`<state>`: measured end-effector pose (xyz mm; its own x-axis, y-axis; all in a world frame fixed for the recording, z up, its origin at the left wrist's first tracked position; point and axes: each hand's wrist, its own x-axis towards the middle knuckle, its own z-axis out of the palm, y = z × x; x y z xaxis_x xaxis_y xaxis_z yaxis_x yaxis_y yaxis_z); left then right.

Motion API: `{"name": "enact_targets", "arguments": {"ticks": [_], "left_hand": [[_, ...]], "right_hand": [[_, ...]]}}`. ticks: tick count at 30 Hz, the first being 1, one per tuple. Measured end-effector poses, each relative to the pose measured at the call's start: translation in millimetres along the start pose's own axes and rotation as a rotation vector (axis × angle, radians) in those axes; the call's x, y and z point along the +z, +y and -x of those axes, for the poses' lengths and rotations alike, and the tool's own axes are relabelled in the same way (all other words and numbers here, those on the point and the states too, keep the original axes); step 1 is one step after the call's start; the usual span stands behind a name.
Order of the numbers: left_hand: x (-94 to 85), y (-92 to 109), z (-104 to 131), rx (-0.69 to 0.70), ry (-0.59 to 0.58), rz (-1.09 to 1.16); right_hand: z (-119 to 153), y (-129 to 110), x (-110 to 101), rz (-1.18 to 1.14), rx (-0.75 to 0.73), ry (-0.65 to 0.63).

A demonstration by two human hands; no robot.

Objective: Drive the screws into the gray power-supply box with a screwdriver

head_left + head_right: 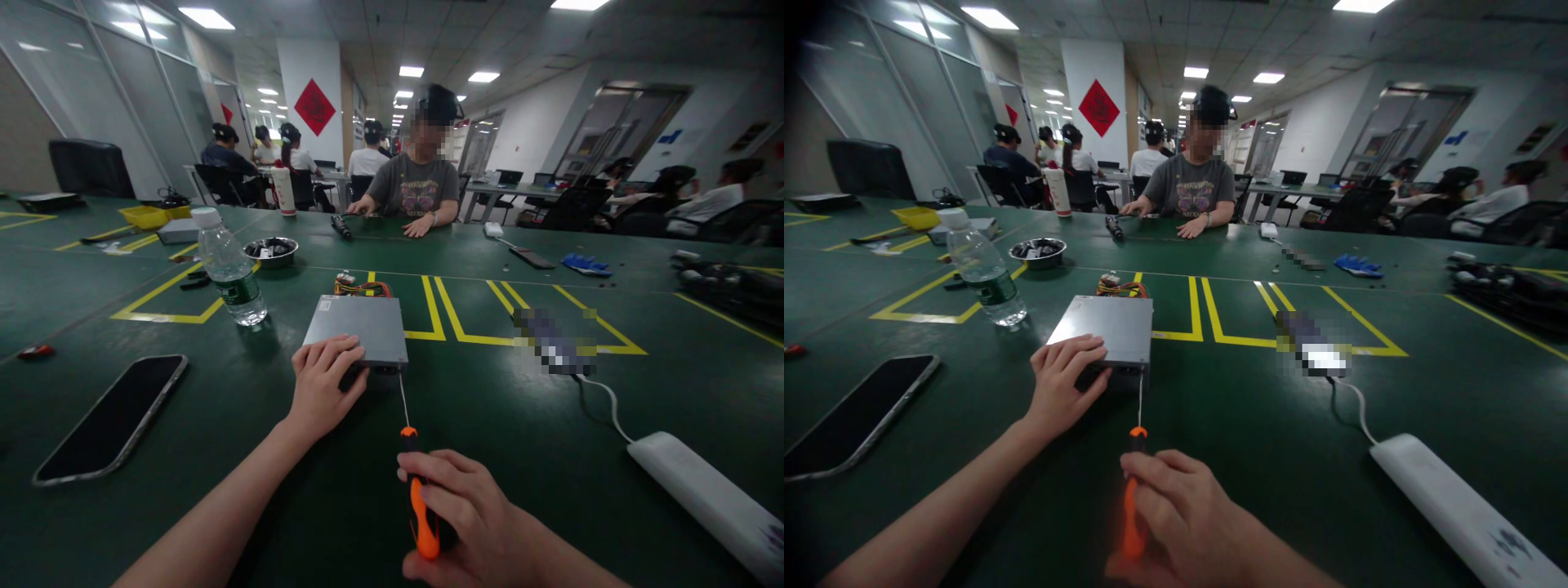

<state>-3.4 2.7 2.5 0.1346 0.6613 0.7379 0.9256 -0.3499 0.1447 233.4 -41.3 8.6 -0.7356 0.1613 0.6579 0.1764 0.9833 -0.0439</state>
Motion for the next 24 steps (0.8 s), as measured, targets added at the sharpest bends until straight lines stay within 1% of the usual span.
{"name": "enact_targets", "arguments": {"ticks": [2, 4, 6, 8, 11, 13, 15, 19, 21, 24], "left_hand": [[-0.4, 0.3, -0.1, -0.001, -0.004, 0.001], [-0.8, 0.7, -0.5, -0.001, -0.004, 0.003], [-1.1, 0.9, -0.8, 0.001, -0.001, 0.007], [-1.1, 0.8, -0.9, -0.001, 0.002, 0.010], [-1.0, 0.5, -0.5, -0.004, -0.001, 0.014], [-0.9, 0.5, -0.4, -0.005, 0.000, 0.016], [-0.8, 0.9, -0.6, -0.007, 0.005, 0.016], [-1.1, 1.8, -1.1, -0.010, 0.003, 0.013], [-1.2, 1.8, -1.2, -0.009, 0.002, 0.009], [-1.0, 1.2, -0.9, -0.003, 0.007, 0.006]], "right_hand": [[-2.7, -0.3, -2.5, 0.001, 0.009, -0.056], [-5.6, -0.8, -5.9, 0.028, -0.013, -0.101], [-7.0, -1.4, -8.3, 0.049, -0.040, -0.083], [-6.4, -1.7, -8.8, 0.064, -0.057, -0.015], [-3.5, -1.5, -7.0, 0.063, -0.032, 0.039], [-2.4, -1.2, -5.6, 0.029, 0.003, 0.039], [-3.1, -0.9, -5.5, 0.001, 0.016, 0.011], [-7.4, -0.9, -9.2, 0.057, -0.042, -0.092], [-7.7, -0.7, -10.7, 0.090, -0.071, -0.075], [-4.4, 0.0, -9.4, 0.104, -0.069, -0.002]]}}
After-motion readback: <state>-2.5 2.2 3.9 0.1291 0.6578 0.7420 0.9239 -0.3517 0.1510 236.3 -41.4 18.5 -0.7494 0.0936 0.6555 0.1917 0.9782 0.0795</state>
